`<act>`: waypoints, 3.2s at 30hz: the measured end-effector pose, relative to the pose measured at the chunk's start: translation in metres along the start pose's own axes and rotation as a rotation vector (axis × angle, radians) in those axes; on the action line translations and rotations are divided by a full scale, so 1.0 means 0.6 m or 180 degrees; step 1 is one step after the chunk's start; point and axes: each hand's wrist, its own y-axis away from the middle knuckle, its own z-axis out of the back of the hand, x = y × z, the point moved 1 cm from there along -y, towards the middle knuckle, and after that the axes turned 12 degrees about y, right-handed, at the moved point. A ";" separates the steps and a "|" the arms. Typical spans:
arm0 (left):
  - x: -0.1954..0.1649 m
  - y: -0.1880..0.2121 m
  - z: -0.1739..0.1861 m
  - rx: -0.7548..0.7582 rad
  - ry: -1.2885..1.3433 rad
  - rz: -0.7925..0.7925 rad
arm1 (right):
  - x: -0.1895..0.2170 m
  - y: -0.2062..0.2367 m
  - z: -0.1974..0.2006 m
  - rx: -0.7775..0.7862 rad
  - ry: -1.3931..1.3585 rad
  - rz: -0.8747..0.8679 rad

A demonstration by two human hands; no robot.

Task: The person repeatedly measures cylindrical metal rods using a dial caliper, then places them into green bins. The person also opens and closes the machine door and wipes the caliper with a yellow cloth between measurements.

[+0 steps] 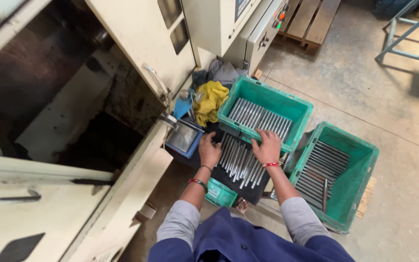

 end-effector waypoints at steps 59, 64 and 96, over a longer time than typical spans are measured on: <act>0.057 0.411 0.478 0.0682 0.2402 -0.0047 | 0.537 0.375 -0.046 0.3653 -0.4962 -0.1484; 0.125 0.437 0.451 -0.0015 0.2180 0.0050 | 0.552 0.439 -0.079 0.2669 -0.4438 -0.2416; 0.212 0.181 0.327 -0.0083 0.4384 0.1405 | 0.450 0.211 0.005 0.2603 -0.3431 0.0467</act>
